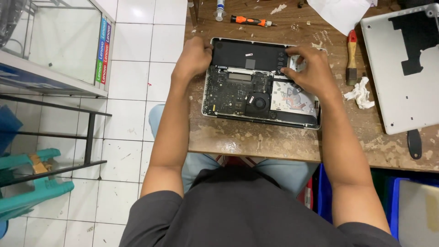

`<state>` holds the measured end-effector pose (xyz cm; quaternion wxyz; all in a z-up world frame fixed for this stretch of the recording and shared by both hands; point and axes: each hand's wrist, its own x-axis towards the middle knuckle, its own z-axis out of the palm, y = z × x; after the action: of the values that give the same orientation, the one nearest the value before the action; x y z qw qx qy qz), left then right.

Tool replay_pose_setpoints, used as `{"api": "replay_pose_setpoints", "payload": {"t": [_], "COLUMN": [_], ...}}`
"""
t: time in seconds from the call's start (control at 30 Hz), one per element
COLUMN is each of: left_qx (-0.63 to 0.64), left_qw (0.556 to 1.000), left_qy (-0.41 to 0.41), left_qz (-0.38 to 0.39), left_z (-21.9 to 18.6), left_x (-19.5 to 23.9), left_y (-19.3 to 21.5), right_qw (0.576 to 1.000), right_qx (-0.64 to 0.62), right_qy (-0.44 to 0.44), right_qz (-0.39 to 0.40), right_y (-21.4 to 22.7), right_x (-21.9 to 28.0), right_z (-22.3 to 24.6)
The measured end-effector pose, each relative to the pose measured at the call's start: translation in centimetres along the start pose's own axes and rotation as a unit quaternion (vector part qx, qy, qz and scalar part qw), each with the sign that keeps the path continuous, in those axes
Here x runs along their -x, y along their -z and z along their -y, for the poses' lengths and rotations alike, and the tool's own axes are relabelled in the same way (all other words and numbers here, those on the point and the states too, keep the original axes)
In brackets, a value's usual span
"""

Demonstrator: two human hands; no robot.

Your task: The person cleans the interior of a disassembled laptop with a brush, then uses a screwdriver to remove screws and disconnect cables from the hard drive and fan. The person removes the hard drive and fan from the laptop chassis.

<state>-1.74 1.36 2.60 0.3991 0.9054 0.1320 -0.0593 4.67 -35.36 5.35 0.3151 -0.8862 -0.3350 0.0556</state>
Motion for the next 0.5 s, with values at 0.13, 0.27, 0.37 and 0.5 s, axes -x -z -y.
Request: {"api": "replay_pose_setpoints", "payload": {"t": [0.13,0.27,0.37,0.5], "left_qx": [0.034,-0.102,-0.168,-0.278], "left_qw": [0.999,0.988,0.975,0.922], "left_qy": [0.006,0.026,-0.095,-0.196], "left_qz": [0.03,0.111,0.114,0.187], "left_z": [-1.2,-7.2,-6.0,-5.8], "left_x": [0.6,4.0,2.4,1.0], "left_y": [0.8,3.3,3.4,5.2], "right_qw": [0.999,0.998,0.995,0.995], "right_qx": [0.033,0.061,0.076,0.082], "right_qy": [-0.002,0.031,0.069,0.049], "right_qz": [0.014,0.016,0.004,0.029], "right_y": [0.2,-0.4,-0.7,-0.2], "right_x": [0.0,0.0,-0.1,-0.1], "right_z": [-0.1,-1.0,-1.6,-1.2]}}
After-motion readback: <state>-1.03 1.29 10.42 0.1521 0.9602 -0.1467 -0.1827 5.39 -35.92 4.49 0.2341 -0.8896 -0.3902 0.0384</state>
